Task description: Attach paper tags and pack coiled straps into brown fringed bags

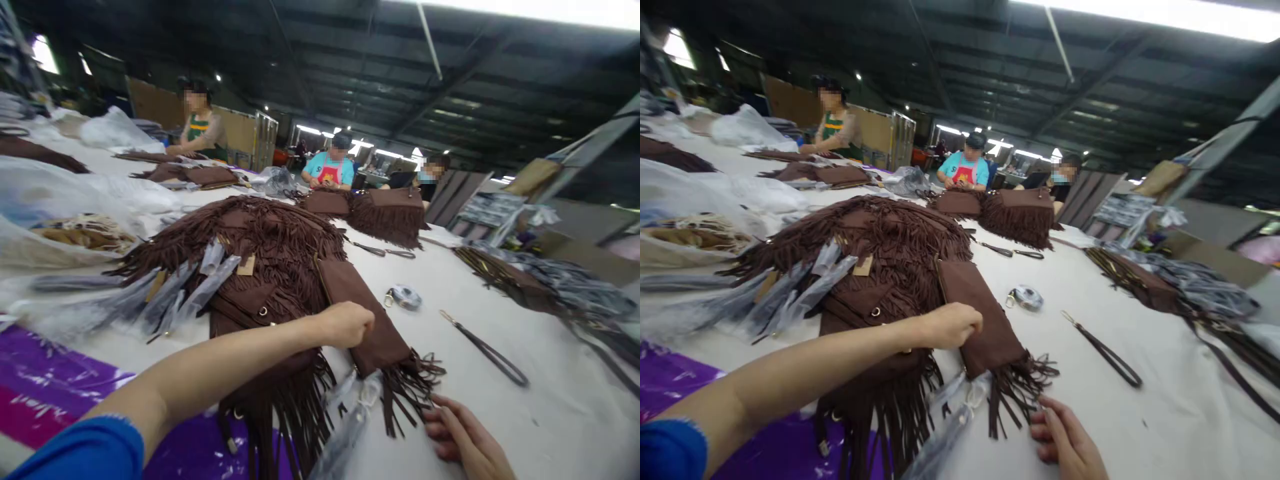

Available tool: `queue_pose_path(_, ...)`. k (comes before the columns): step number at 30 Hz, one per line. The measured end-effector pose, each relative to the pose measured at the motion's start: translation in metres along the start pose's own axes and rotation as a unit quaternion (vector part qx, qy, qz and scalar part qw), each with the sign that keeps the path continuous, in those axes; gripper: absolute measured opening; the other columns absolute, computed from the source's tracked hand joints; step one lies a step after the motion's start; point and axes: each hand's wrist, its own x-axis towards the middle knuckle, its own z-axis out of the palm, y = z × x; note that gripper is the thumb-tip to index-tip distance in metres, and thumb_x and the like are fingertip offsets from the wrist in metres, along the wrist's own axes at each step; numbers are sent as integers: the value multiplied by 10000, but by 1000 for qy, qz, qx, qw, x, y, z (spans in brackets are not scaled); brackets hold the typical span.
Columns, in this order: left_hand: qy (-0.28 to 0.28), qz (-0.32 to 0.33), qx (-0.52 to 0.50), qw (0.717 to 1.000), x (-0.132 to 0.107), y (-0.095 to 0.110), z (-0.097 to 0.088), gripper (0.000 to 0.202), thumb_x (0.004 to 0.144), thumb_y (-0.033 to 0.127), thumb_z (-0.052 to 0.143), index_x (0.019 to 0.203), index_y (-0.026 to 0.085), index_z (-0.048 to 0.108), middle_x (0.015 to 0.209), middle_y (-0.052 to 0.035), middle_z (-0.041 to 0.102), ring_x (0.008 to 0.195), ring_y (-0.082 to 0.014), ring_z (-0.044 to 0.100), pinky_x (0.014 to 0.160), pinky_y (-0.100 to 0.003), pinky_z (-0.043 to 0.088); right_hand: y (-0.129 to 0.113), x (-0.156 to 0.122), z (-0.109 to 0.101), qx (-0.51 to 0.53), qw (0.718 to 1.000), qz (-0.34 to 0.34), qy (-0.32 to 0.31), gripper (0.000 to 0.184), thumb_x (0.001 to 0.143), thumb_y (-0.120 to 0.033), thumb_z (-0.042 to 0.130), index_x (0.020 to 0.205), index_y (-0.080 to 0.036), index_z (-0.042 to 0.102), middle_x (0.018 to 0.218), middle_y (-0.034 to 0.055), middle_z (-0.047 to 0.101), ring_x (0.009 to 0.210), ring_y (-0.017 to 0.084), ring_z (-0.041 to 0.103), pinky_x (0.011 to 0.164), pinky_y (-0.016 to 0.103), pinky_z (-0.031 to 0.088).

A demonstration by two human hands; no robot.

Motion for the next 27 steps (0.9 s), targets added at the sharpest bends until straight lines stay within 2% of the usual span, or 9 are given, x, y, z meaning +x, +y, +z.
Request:
queue_pose_path(3, -28, -55, 56, 997, -25, -2, -3, 250, 845, 271, 530, 877, 114, 722, 933, -158, 726, 921, -306, 685, 776, -389, 546, -10, -12, 18, -41, 996, -45, 59, 706, 719, -766, 519, 1128, -190, 491, 788, 35, 643, 632, 197, 612, 514, 293, 511)
queue_pose_path(6, -87, -78, 99, 988, -42, 17, 17, 474, 809, 538, 565, 896, 100, 725, 896, -187, 718, 889, -352, 685, 740, -435, 552, -29, -27, 50, -196, 970, -132, 52, 605, 803, -678, 463, 1192, -215, 495, 770, 0, 627, 601, 181, 602, 602, 312, 503)
queue_pose_path(10, -72, -64, 119, 988, -39, 42, 50, 357, 835, 352, 575, 1030, 74, 685, 978, -201, 697, 914, -329, 680, 753, -419, 546, -56, -37, 84, -375, 908, -188, 10, 638, 860, -433, 440, 1444, -201, 334, 961, 58, 660, 744, 234, 659, 667, 347, 490)
queue_pose_path(12, -71, -46, 131, 988, -34, 45, 57, 296, 816, 271, 608, 1025, 75, 681, 970, -190, 694, 897, -313, 679, 743, -402, 540, -65, -36, 92, -430, 881, -198, -4, 648, 846, -308, 455, 1471, -204, 317, 1062, 90, 647, 862, 256, 666, 722, 350, 489)
queue_pose_path(16, -45, -4, 156, 987, -30, 37, 62, 178, 825, 170, 595, 956, 93, 688, 911, -138, 701, 857, -283, 679, 684, -364, 525, -73, -32, 100, -487, 858, -163, 2, 560, 880, -314, 498, 1423, -213, 403, 1078, 102, 635, 922, 270, 661, 709, 328, 476)
queue_pose_path(18, -29, 2, 164, 986, -32, 31, 62, 175, 867, 143, 535, 961, 101, 677, 905, -131, 699, 843, -266, 678, 663, -347, 516, -74, -31, 102, -496, 853, -158, 27, 466, 908, -304, 491, 1361, -201, 454, 1045, 94, 640, 908, 260, 663, 684, 309, 457)
queue_pose_path(22, 2, -19, 180, 984, -38, 16, 53, 197, 913, 130, 457, 981, 104, 640, 930, -146, 683, 855, -260, 672, 692, -353, 508, -69, -28, 91, -497, 848, -183, 13, 315, 828, -109, 476, 1110, -222, 559, 901, 31, 661, 845, 217, 653, 649, 274, 394)
queue_pose_path(25, 19, -42, 193, 980, -44, 1, 34, 202, 912, 120, 444, 973, 110, 636, 941, -145, 680, 858, -271, 672, 696, -363, 505, -59, -24, 66, -478, 845, -240, -21, 113, 843, -191, 425, 822, -228, 529, 782, 14, 635, 755, 205, 617, 631, 284, 368)
queue_pose_path(27, 24, -52, 200, 978, -50, -12, 19, 207, 902, 105, 447, 963, 116, 643, 933, -135, 687, 844, -272, 678, 678, -354, 504, -48, -21, 41, -444, 856, -263, -30, 140, 841, -283, 400, 744, -233, 489, 750, 20, 623, 705, 203, 593, 624, 296, 374)
